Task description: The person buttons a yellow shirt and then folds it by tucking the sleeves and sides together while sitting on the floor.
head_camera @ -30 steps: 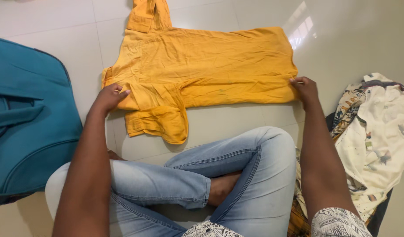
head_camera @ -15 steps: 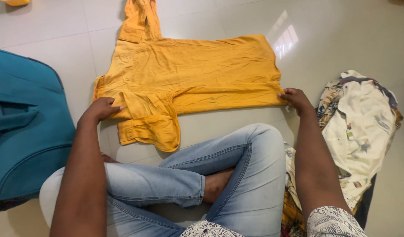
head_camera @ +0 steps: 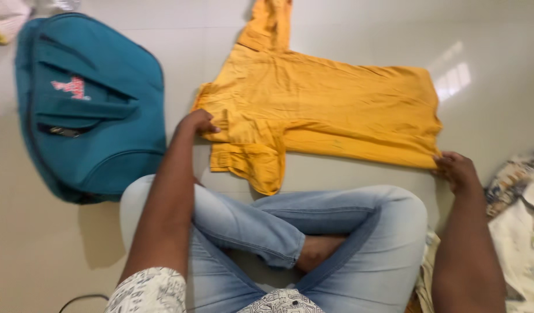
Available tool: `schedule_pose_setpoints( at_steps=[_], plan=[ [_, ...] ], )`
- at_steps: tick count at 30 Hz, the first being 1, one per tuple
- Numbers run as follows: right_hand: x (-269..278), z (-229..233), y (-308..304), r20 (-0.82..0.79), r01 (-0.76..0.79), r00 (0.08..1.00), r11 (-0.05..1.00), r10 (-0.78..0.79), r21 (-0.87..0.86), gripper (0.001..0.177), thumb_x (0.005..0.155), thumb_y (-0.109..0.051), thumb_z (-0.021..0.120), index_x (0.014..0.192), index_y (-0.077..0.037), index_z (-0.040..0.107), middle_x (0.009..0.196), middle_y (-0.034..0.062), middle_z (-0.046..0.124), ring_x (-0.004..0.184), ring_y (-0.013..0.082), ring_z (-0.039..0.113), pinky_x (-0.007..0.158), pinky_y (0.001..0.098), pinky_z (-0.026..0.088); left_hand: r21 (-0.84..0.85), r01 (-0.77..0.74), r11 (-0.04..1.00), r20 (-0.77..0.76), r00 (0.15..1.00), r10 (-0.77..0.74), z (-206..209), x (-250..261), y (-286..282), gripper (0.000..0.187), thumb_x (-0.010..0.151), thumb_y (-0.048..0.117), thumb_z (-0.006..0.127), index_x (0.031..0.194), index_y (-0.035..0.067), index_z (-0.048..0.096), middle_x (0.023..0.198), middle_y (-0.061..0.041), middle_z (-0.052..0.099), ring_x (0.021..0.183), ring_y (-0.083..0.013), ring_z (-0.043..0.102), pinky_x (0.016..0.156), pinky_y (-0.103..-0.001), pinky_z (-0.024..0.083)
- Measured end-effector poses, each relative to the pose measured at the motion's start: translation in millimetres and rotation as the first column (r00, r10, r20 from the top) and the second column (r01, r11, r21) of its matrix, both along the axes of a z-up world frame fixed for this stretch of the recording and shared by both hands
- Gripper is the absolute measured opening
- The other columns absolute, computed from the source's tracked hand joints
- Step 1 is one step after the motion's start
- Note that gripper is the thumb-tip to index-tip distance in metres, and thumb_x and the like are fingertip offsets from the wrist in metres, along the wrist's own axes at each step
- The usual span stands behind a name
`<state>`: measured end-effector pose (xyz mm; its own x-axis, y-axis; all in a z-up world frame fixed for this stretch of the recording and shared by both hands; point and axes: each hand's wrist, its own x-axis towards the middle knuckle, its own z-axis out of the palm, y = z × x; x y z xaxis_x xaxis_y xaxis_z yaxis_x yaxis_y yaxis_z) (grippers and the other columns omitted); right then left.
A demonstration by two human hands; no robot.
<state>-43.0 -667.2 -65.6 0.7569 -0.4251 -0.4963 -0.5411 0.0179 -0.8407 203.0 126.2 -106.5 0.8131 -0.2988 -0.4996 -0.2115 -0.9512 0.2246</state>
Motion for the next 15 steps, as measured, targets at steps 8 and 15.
schedule_pose_setpoints(
  at_steps=[8, 15],
  plan=[
    [17.0, 13.6, 6.1, -0.197, -0.146, 0.975, 0.967, 0.104, -0.210, 0.027, 0.096, -0.020, 0.074, 0.119, -0.005, 0.068, 0.102, 0.0115, 0.067, 0.088, 0.0282, 0.067, 0.078, 0.0416, 0.056, -0.132, -0.502, 0.855, -0.283, 0.846, 0.453, 17.4, 2.2, 4.9, 0.066, 0.103, 0.059, 0.048, 0.106, -0.001, 0.076, 0.094, -0.021, 0.076, 0.074, -0.0352, 0.072, 0.071, -0.050, 0.055],
    [75.2, 48.4, 59.8, -0.200, -0.350, 0.919, 0.465, 0.340, -0.813, 0.040, 0.093, -0.044, 0.075, 0.116, -0.011, 0.075, 0.101, 0.0162, 0.074, 0.092, 0.0345, 0.070, 0.080, 0.0485, 0.054, -0.174, -0.235, 0.956, 0.003, 0.971, 0.239, 17.4, 3.3, -14.7, 0.067, 0.082, 0.065, 0.074, 0.094, -0.001, 0.078, 0.096, -0.021, 0.075, 0.088, -0.0365, 0.071, 0.083, -0.046, 0.055]
  ],
)
